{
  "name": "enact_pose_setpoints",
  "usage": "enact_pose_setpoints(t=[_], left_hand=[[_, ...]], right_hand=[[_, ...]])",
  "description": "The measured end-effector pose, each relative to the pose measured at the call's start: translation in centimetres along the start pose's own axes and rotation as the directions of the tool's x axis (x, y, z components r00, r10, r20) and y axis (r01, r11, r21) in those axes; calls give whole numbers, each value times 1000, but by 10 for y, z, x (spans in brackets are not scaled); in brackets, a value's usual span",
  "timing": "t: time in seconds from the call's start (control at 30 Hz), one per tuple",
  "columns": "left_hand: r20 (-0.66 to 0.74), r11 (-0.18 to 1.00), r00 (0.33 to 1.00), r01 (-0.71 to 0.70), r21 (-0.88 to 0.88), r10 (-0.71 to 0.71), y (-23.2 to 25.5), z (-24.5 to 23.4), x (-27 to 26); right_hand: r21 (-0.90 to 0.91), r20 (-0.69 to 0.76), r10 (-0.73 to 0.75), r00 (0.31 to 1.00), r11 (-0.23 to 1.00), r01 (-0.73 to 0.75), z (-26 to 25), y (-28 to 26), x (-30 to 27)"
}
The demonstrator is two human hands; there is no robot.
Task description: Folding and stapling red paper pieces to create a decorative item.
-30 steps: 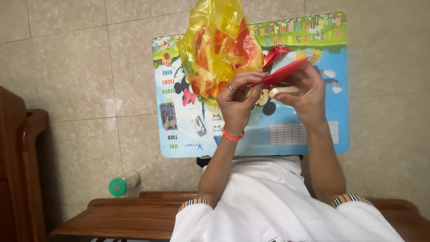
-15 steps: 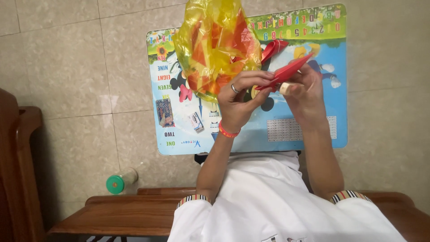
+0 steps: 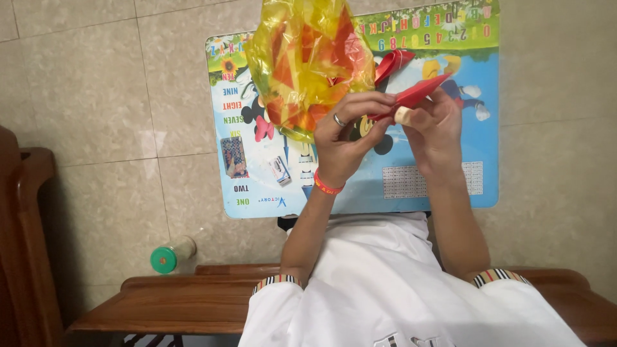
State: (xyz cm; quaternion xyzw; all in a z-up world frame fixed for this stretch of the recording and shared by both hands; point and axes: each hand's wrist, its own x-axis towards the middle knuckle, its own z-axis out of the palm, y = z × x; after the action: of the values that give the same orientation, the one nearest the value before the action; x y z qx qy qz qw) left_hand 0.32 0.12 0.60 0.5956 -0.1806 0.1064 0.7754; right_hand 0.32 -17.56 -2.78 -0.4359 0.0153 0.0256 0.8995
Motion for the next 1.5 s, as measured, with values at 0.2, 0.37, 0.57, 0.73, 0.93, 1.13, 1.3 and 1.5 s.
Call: enact_pose_setpoints(t=[0.2,0.37,0.57,0.73,0.93,1.13,1.3,1.5], left_hand=[[-44,934,975,196,-298,-219,20,19,12],[-79,930,951,270,-248,-297,-24,23,-13],[-71,890,923,341,-303,-378,-36,26,-30],[-63,736,860,393,-551,-506,-22,47,-24],[-152,719,855,307,-623,-496,-50,44,-49],[-132,835,900,319,-448,-415,-26,37,-34],[-210,898,901,305,-316,-380,-50,30,-51],[-200,903,886,379,-204,-418,-58,1,-43]], right_hand=[[-171,-65,-195,979,968,182,27,-2,-9],[-260,-118,-308,944,927,270,32,0,-5],[-329,-90,-323,942,903,278,33,-2,-13],[-308,-90,-350,933,900,308,47,-4,-14],[-405,-92,-374,923,861,309,46,6,-19],[-568,69,-463,883,710,417,26,20,-17],[-469,-14,-307,952,843,265,17,30,-6],[-259,206,-292,934,904,340,28,12,-5]])
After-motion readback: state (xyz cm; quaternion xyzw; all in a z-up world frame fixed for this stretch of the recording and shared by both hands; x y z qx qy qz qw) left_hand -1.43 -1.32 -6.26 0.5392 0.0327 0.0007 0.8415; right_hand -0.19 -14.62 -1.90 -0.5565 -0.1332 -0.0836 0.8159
